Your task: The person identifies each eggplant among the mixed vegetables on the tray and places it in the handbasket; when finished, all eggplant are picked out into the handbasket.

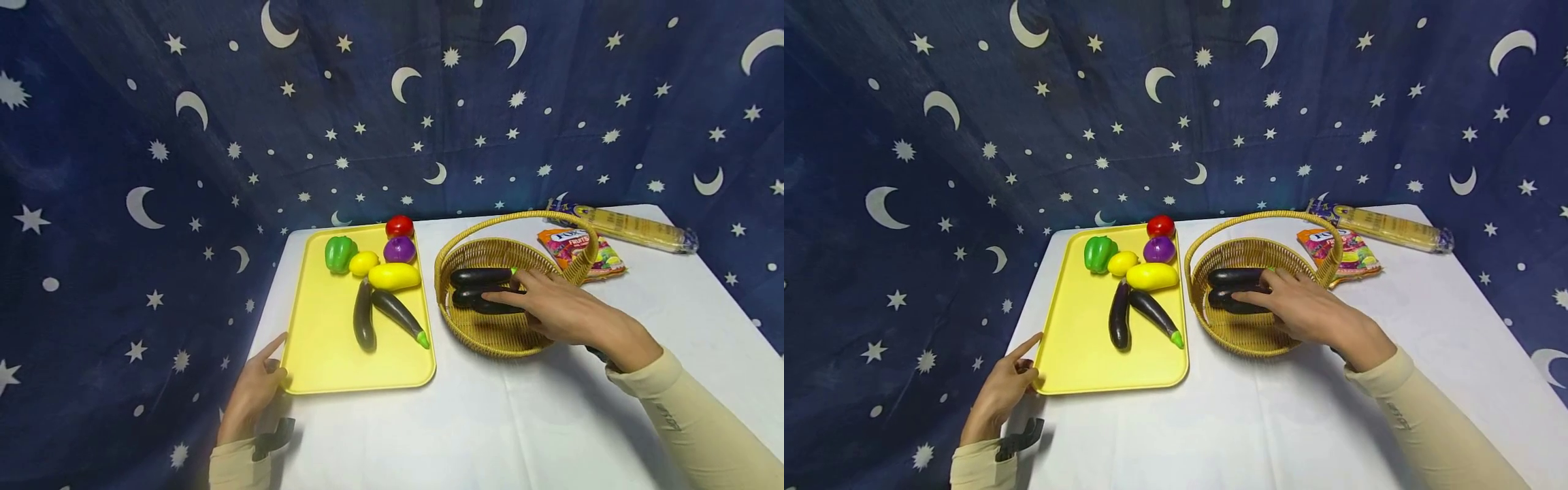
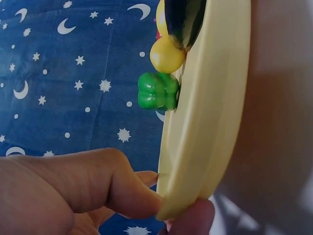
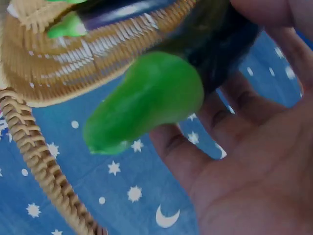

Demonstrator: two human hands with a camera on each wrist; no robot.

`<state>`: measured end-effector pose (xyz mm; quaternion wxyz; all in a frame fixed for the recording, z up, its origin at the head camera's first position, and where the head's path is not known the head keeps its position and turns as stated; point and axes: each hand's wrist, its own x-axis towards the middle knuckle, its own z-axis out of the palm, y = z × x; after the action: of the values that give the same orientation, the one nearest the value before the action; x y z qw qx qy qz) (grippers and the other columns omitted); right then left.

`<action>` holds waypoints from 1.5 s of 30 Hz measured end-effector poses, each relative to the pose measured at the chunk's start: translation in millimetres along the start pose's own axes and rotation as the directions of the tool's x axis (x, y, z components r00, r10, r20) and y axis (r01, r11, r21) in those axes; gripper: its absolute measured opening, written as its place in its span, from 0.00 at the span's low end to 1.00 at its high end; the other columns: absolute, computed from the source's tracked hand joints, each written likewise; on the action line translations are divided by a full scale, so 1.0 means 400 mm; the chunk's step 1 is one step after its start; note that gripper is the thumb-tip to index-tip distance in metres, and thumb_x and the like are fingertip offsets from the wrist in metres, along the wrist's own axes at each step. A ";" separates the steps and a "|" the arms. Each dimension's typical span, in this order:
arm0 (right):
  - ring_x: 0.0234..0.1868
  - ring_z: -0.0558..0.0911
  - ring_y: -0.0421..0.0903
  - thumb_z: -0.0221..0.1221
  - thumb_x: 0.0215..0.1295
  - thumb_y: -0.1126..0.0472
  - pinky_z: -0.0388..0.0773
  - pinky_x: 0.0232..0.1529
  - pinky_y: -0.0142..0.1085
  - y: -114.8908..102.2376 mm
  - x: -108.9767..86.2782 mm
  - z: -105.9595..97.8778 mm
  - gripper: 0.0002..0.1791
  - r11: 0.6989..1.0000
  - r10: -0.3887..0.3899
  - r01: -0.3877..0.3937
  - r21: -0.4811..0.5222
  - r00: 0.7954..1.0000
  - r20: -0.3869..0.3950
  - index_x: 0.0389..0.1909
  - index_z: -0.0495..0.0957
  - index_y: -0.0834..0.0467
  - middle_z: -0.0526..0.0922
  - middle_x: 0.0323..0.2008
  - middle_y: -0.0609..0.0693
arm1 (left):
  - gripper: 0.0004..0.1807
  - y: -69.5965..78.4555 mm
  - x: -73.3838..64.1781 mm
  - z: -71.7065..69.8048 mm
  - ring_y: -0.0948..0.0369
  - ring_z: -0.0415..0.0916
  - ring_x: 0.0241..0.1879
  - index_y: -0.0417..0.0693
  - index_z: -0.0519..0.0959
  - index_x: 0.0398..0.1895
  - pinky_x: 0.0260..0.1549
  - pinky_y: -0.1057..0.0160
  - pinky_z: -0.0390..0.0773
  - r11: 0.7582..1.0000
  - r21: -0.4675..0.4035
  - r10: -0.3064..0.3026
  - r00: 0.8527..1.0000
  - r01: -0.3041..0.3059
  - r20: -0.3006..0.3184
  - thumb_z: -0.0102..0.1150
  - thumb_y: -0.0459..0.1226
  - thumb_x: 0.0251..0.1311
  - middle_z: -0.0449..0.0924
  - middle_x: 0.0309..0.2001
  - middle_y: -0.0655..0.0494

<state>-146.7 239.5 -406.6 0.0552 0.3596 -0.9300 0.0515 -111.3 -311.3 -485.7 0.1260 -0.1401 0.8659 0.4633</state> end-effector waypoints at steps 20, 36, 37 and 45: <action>0.50 0.78 0.54 0.64 0.64 0.74 0.77 0.42 0.51 0.011 0.085 0.047 0.39 0.994 0.026 0.003 -0.106 0.961 0.276 0.68 0.80 0.33 0.76 0.51 0.55 | 0.47 -0.008 0.009 0.006 0.59 0.72 0.27 0.57 0.60 0.85 0.23 0.66 0.73 1.000 0.006 -0.005 1.000 0.005 0.005 0.51 0.23 0.61 0.79 0.49 0.38; 0.62 0.81 0.69 0.56 0.70 0.77 0.84 0.50 0.60 0.033 0.111 0.058 0.36 0.999 0.047 -0.037 -0.038 0.947 0.318 0.70 0.78 0.40 0.75 0.60 0.67 | 0.46 -0.009 0.010 0.003 0.60 0.69 0.26 0.59 0.61 0.85 0.22 0.67 0.71 1.000 0.012 -0.016 1.000 0.016 -0.011 0.51 0.23 0.61 0.79 0.51 0.37; 0.64 0.80 0.71 0.55 0.70 0.78 0.84 0.51 0.61 0.036 0.111 0.059 0.36 0.999 0.054 -0.049 -0.024 0.944 0.325 0.70 0.77 0.40 0.75 0.62 0.69 | 0.46 -0.008 0.011 0.003 0.60 0.69 0.26 0.58 0.61 0.85 0.22 0.67 0.71 1.000 0.011 -0.014 1.000 0.015 -0.011 0.51 0.23 0.61 0.79 0.51 0.37; 0.56 0.82 0.67 0.51 0.76 0.75 0.81 0.29 0.45 0.047 0.115 0.074 0.33 0.994 0.080 -0.105 0.044 0.923 0.376 0.72 0.74 0.41 0.74 0.59 0.68 | 0.46 -0.005 0.012 0.003 0.61 0.68 0.26 0.58 0.61 0.85 0.22 0.67 0.70 1.000 0.012 -0.029 1.000 0.029 -0.013 0.51 0.23 0.61 0.79 0.46 0.40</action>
<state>-195.2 219.0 -430.5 -0.1369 0.3201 -0.9373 0.0141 -115.0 -312.2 -489.6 0.1278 -0.1548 0.8674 0.4553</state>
